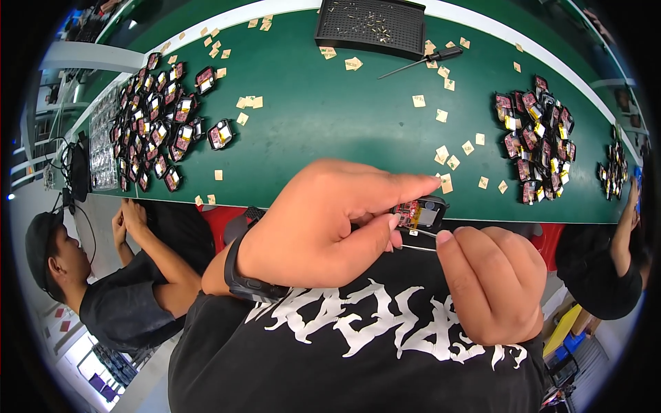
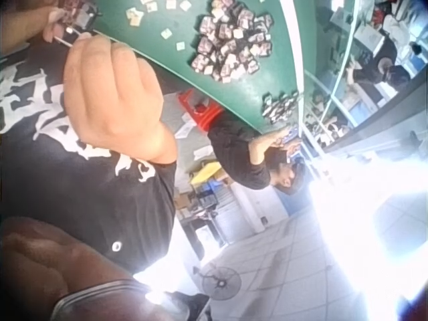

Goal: Applying small yellow protective stickers or tape to the backs of small electronic modules on a factory assembly line.

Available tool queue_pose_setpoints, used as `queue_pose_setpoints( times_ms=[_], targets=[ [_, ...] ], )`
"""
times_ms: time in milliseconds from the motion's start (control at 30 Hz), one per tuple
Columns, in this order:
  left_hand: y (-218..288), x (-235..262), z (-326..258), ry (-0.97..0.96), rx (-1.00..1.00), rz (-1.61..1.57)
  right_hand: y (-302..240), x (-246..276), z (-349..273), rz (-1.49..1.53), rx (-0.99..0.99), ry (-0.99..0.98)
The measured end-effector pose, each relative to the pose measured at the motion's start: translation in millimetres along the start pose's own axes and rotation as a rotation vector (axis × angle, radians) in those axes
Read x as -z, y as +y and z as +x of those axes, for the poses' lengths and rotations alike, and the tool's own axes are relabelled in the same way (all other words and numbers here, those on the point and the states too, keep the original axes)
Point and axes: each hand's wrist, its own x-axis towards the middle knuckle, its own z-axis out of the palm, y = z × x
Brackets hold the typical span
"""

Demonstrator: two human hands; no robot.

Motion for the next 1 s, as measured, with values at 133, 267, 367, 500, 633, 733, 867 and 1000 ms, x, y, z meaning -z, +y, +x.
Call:
queue_pose_setpoints(
  times_ms=[133, 267, 367, 500, 633, 733, 867, 1000],
  targets=[
    [0, -2, -1, 0.011, -0.028, 0.039, -2, -1, 1, 0.006, 0.009, -0.001],
    [-4, -4, 1, 0.012, -0.068, 0.065, 0, -1, -1, 0.026, 0.009, -0.021],
    [-5, -3, 2, -0.003, -0.09, 0.095, 4, -2, -1, 0.068, 0.03, -0.034],
    [-7, -1, 3, -0.027, -0.126, 0.153, 4, -3, 1, 0.05, 0.05, -0.05],
    [-9, 7, 1, 0.008, -0.108, 0.138, 7, -6, 3, 0.073, -0.009, -0.051],
    [-12, 14, -3, 0.056, -0.072, 0.064, 9, 7, -5, 0.144, -0.24, -0.001],
    [-24, 34, -15, 0.307, -0.067, 0.307, 30, 2, -37, 0.167, -0.638, 0.103],
    [-42, 71, -28, 0.689, -0.059, 0.3, 57, 2, -78, 0.095, -0.904, 0.133]
  ],
)
